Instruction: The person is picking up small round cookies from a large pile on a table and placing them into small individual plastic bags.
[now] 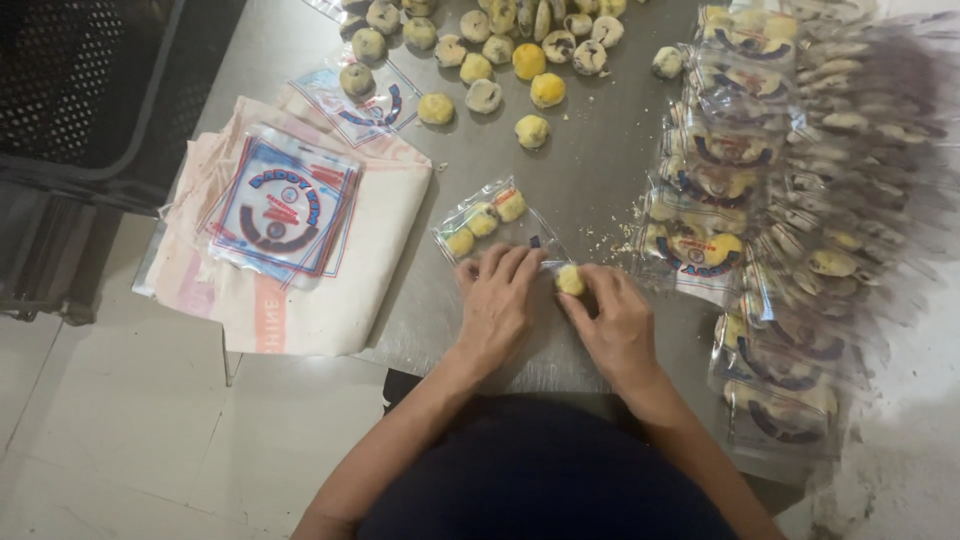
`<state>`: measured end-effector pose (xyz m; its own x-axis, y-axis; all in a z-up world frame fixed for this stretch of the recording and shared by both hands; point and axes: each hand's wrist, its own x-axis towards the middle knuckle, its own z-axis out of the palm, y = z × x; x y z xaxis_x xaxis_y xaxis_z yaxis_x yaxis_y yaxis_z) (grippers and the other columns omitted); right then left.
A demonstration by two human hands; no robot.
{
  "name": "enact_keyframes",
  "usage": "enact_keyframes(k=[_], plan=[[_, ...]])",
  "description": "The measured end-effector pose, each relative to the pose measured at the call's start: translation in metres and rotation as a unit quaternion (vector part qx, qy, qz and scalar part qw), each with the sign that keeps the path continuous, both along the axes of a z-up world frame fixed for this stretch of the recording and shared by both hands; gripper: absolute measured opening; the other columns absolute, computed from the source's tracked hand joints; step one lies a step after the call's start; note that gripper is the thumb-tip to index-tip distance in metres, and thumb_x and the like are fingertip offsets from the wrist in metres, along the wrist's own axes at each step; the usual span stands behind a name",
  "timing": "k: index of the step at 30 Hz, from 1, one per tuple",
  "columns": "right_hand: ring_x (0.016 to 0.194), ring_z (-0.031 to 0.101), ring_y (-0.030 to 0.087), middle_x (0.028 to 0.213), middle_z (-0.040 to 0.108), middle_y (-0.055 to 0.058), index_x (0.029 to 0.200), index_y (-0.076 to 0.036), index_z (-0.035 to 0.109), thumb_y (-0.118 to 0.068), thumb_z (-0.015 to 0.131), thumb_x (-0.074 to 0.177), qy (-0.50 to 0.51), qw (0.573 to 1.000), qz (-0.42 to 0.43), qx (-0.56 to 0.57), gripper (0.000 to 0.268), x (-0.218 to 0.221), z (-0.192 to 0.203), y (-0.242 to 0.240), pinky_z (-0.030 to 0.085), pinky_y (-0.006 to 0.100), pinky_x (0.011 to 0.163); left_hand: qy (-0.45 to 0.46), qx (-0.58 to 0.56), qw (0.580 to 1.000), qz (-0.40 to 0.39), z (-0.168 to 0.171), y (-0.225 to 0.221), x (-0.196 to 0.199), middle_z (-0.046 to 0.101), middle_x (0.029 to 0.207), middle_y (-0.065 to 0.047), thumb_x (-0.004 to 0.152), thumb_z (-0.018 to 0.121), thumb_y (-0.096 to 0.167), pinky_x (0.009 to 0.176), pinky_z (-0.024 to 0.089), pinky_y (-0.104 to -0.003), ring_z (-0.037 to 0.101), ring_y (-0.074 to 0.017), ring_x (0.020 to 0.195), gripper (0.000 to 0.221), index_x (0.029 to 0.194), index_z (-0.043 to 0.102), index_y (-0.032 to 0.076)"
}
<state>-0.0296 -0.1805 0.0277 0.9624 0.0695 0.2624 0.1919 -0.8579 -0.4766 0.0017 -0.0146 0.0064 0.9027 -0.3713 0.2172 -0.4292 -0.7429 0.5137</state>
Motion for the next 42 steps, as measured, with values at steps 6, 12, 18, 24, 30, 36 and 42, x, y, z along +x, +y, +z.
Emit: enact_keyframes(k=[6,12,18,24,30,36,42], plan=[[0.095,0.070,0.035,0.100,0.071,0.020,0.111,0.001,0.066,-0.003,0.073,0.081,0.143,0.982,0.023,0.118,0.031,0.013,0.013,0.023,0.060,0.043,0.076,-0.016,0.010,1.000,-0.009,0.008,-0.002,0.001,0.058,0.122,-0.011,0.097,0.035,0.017,0.091,0.031,-0.051,0.045,-0.0275,0.121,0.045,0.141,0.046,0.014],[0.061,0.063,0.021,0.067,0.065,0.008,0.083,-0.009,0.071,0.002,0.058,0.084,0.044,0.978,-0.054,0.195,0.017,0.093,-0.020,-0.021,0.049,0.033,0.056,-0.009,0.007,1.000,0.025,-0.011,0.010,0.007,0.058,0.123,-0.009,0.102,0.035,0.021,0.092,0.032,-0.051,0.045,-0.0268,0.119,0.039,0.139,0.047,0.017],[0.111,0.055,0.035,0.119,0.058,0.018,0.127,-0.005,0.063,-0.014,0.068,0.092,0.052,0.997,0.022,-0.060,0.037,0.188,-0.002,0.027,0.048,0.044,0.091,-0.079,0.046,0.995,0.038,-0.006,0.008,0.007,0.060,0.118,-0.007,0.095,0.052,0.035,0.087,0.035,-0.050,0.048,-0.0270,0.113,0.044,0.135,0.051,0.017],[0.104,0.055,0.035,0.109,0.057,0.020,0.118,-0.001,0.064,-0.022,0.072,0.090,0.043,0.996,-0.024,-0.080,0.036,0.162,-0.034,0.000,0.048,0.045,0.084,-0.094,0.066,0.992,0.051,-0.014,0.009,0.015,0.061,0.117,-0.002,0.087,0.060,0.031,0.087,0.035,-0.049,0.047,-0.0233,0.115,0.046,0.132,0.055,0.019],[0.085,0.066,0.029,0.089,0.066,0.011,0.106,-0.008,0.067,-0.024,0.084,0.076,0.028,0.995,0.024,0.093,0.037,0.034,0.036,-0.015,0.054,0.038,0.074,-0.082,0.046,0.995,0.032,-0.020,0.013,0.015,0.060,0.121,-0.003,0.085,0.063,0.028,0.089,0.033,-0.047,0.046,-0.0239,0.118,0.052,0.136,0.052,0.021],[0.086,0.066,0.027,0.090,0.063,0.010,0.105,-0.005,0.060,-0.031,0.083,0.079,-0.061,0.997,0.041,0.024,0.044,0.021,-0.022,0.006,0.056,0.039,0.074,-0.097,0.007,0.995,0.006,-0.024,0.018,0.017,0.063,0.119,-0.005,0.090,0.062,0.025,0.088,0.036,-0.050,0.049,-0.0266,0.117,0.041,0.131,0.057,0.020],[0.090,0.064,0.026,0.092,0.063,0.007,0.109,-0.009,0.062,-0.038,0.079,0.077,-0.117,0.991,0.046,-0.041,0.048,0.017,-0.037,-0.003,0.051,0.042,0.079,-0.085,-0.010,0.996,-0.007,-0.022,0.028,0.008,0.063,0.121,-0.001,0.093,0.063,0.022,0.092,0.036,-0.045,0.048,-0.0226,0.120,0.036,0.128,0.059,0.024]])
